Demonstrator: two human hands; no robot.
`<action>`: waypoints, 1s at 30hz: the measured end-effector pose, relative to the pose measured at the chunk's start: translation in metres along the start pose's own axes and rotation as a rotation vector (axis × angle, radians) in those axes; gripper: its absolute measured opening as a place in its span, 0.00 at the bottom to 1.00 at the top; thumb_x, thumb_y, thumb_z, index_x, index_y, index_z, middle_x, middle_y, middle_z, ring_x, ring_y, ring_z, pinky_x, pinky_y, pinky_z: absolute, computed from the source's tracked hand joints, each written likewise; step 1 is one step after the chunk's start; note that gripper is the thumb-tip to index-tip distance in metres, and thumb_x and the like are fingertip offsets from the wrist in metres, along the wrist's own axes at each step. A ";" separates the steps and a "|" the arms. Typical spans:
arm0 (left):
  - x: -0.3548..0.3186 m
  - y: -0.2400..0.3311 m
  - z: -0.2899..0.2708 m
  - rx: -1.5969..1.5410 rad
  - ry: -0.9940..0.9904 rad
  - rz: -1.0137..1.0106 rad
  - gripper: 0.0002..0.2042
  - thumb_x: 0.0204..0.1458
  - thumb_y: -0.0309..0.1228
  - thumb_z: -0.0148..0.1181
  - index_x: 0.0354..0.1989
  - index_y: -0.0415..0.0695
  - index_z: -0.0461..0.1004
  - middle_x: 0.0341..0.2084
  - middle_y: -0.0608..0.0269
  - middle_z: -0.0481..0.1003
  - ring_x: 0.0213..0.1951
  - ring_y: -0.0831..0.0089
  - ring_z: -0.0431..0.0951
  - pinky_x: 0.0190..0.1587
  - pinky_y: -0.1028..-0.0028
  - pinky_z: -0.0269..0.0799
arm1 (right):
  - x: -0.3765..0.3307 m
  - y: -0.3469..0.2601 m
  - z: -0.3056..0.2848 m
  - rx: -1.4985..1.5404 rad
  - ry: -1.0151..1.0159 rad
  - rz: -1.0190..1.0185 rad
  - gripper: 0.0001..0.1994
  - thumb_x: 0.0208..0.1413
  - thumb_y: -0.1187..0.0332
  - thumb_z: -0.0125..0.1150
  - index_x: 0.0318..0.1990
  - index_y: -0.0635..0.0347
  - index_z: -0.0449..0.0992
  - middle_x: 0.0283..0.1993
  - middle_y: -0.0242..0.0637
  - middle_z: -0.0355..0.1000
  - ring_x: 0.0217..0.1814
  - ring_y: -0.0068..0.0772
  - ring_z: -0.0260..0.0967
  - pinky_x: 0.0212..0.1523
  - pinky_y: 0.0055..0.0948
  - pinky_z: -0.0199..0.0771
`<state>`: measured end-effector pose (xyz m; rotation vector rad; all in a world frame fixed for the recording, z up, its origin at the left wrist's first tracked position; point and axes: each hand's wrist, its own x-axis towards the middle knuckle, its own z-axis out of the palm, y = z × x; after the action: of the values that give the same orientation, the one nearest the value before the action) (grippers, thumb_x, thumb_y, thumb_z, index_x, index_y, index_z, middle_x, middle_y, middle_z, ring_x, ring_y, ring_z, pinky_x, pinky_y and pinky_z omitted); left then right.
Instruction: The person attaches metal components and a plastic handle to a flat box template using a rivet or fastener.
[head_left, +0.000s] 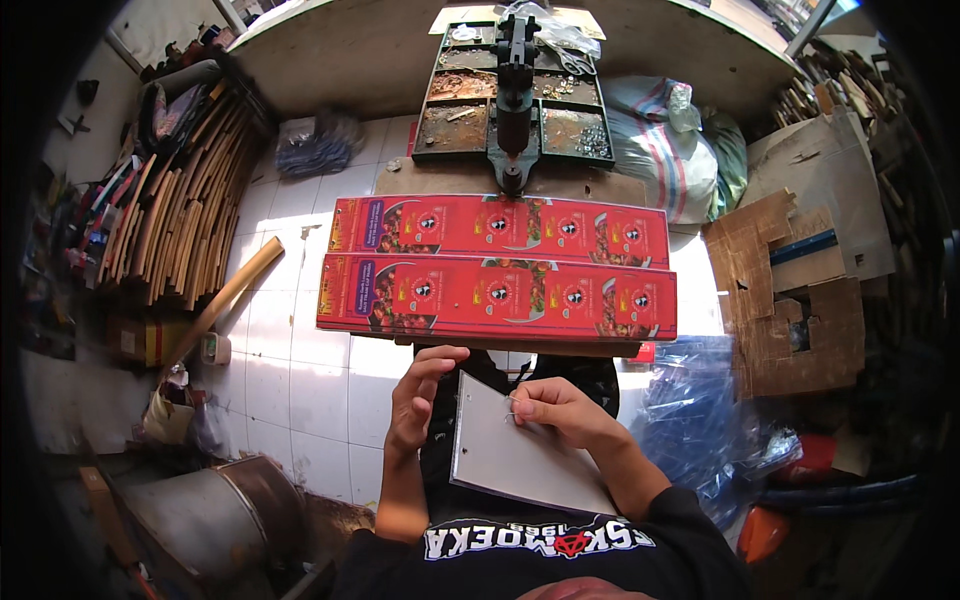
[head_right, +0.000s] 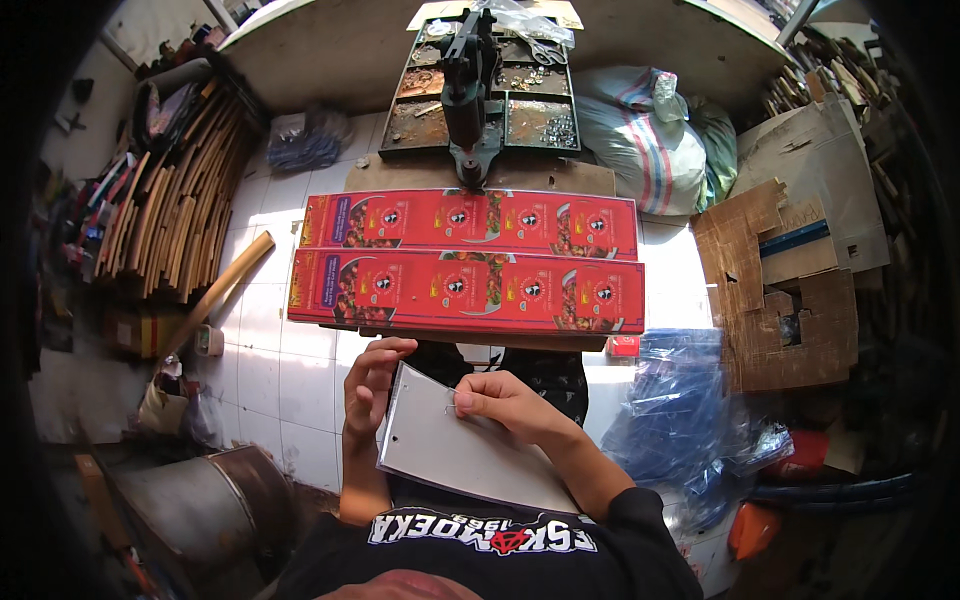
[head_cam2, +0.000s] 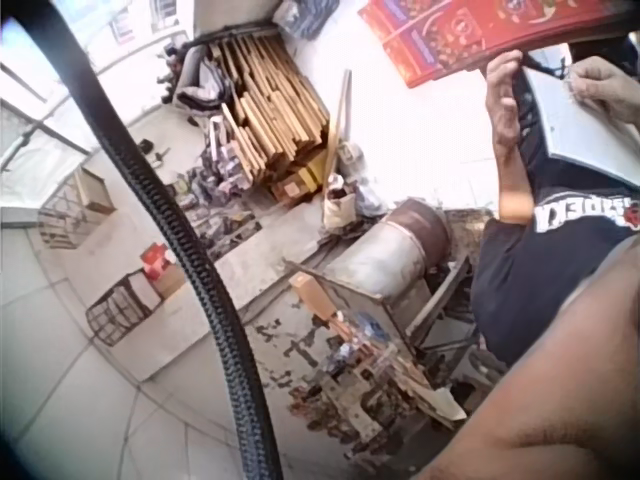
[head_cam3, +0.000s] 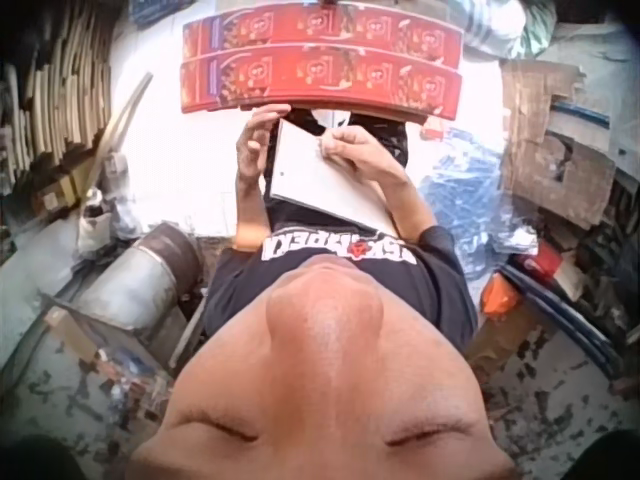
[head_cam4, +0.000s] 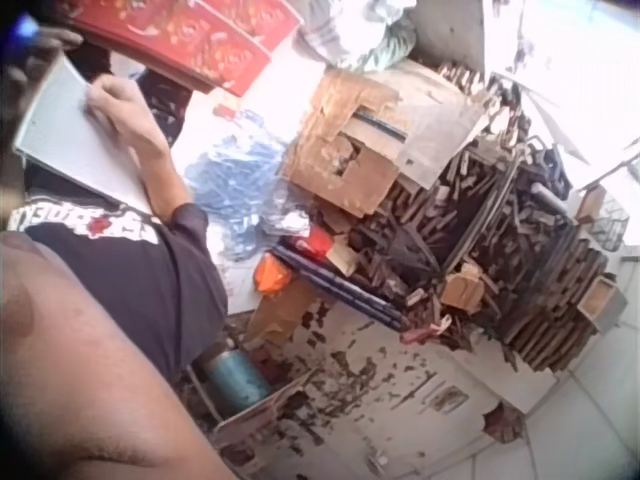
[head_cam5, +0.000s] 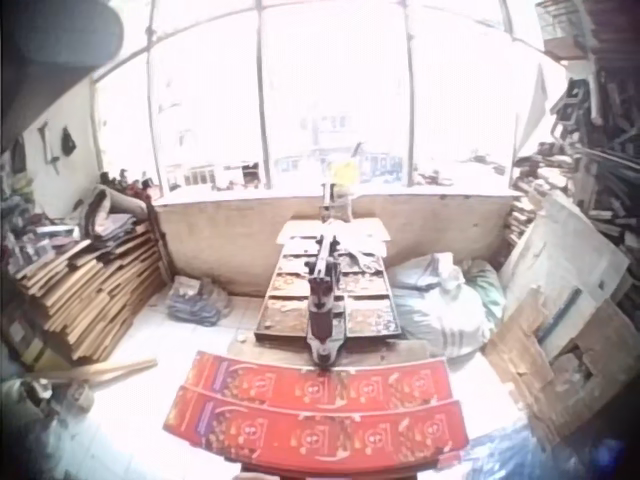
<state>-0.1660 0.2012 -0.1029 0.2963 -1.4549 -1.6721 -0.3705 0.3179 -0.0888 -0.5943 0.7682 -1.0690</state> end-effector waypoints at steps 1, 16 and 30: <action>-0.002 -0.016 -0.001 -0.136 0.028 -0.104 0.23 0.65 0.45 0.42 0.56 0.37 0.66 0.51 0.45 0.70 0.56 0.55 0.71 0.62 0.59 0.60 | -0.006 -0.003 -0.003 -0.010 0.037 0.007 0.11 0.61 0.62 0.60 0.34 0.61 0.75 0.34 0.28 0.70 0.37 0.16 0.63 0.42 0.19 0.61; -0.006 -0.080 0.038 -0.028 -0.603 -0.901 0.17 0.51 0.36 0.58 0.46 0.40 0.71 0.41 0.51 0.75 0.44 0.56 0.77 0.45 0.63 0.72 | -0.025 -0.009 -0.009 0.053 0.031 -0.090 0.12 0.60 0.61 0.61 0.33 0.62 0.74 0.33 0.28 0.71 0.37 0.16 0.63 0.41 0.19 0.61; 0.009 -0.115 0.070 0.490 -0.742 -0.601 0.30 0.44 0.47 0.62 0.52 0.39 0.67 0.46 0.45 0.75 0.48 0.47 0.76 0.47 0.58 0.71 | -0.028 -0.025 -0.002 0.010 0.067 -0.160 0.15 0.60 0.59 0.61 0.31 0.63 0.73 0.31 0.27 0.69 0.36 0.17 0.61 0.39 0.19 0.59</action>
<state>-0.2701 0.2348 -0.1826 0.4354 -2.5343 -1.9773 -0.3934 0.3343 -0.0633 -0.6213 0.7830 -1.2440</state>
